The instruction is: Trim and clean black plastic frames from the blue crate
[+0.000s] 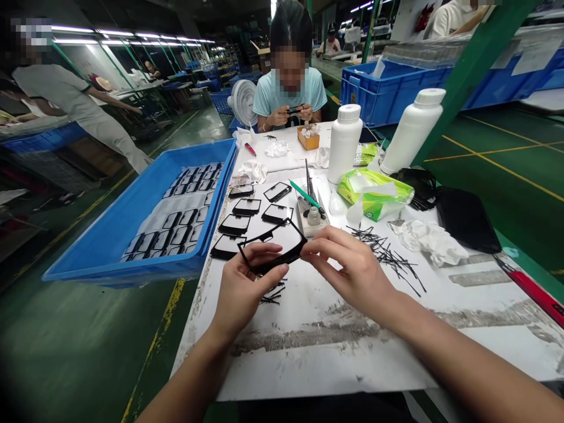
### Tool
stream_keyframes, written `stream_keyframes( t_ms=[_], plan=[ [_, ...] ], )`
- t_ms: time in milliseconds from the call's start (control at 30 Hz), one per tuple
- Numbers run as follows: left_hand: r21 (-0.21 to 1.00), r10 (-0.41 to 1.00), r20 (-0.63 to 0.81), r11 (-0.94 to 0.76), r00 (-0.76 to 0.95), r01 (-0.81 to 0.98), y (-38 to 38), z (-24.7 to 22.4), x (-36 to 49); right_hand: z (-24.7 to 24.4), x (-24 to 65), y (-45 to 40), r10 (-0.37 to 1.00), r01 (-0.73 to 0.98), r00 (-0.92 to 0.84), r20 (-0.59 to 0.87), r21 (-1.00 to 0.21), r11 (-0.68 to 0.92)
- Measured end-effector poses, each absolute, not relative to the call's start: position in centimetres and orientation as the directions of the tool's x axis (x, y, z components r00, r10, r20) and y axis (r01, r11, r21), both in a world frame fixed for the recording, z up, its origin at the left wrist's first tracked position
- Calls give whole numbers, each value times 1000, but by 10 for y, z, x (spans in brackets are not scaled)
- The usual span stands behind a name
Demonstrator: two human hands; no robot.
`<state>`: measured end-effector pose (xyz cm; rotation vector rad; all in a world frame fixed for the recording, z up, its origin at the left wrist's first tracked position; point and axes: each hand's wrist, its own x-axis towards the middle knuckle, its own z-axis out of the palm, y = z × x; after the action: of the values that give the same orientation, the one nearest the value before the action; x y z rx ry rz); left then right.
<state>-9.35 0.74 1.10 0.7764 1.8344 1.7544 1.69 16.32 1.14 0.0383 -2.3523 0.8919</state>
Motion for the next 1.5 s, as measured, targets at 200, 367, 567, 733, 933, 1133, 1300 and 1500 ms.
stream_keyframes(
  t_ms=[200, 367, 567, 733, 933, 1133, 1300, 1500],
  plan=[
    [989, 672, 82, 37, -736, 144, 7, 7, -92, 11, 16, 162, 176, -236, -793, 583, -560, 794],
    [985, 665, 96, 43, -741, 167, 7, 9, -90, 9, 16, 162, 158, -229, -773, 614, -504, 833],
    [987, 675, 69, 64, -734, 151, 7, 11, -89, 7, 16, 160, 157, -219, -767, 622, -485, 847],
    [978, 648, 135, 32, -750, 204, 8, 4, -88, 6, 15, 156, 308, -149, -800, 516, -667, 730],
    [934, 622, 267, 22, -736, 357, 6, 2, -85, 7, 15, 153, 452, -29, -820, 351, -814, 580],
    [906, 604, 312, 44, -733, 422, 6, -1, -83, 6, 14, 150, 419, -95, -743, 522, -702, 705],
    [909, 579, 311, 51, -753, 415, 6, -2, -81, 6, 13, 147, 389, -142, -703, 595, -654, 743],
    [897, 552, 327, 74, -767, 436, 6, -4, -79, 3, 13, 147, 309, -164, -679, 666, -547, 821]
  ],
)
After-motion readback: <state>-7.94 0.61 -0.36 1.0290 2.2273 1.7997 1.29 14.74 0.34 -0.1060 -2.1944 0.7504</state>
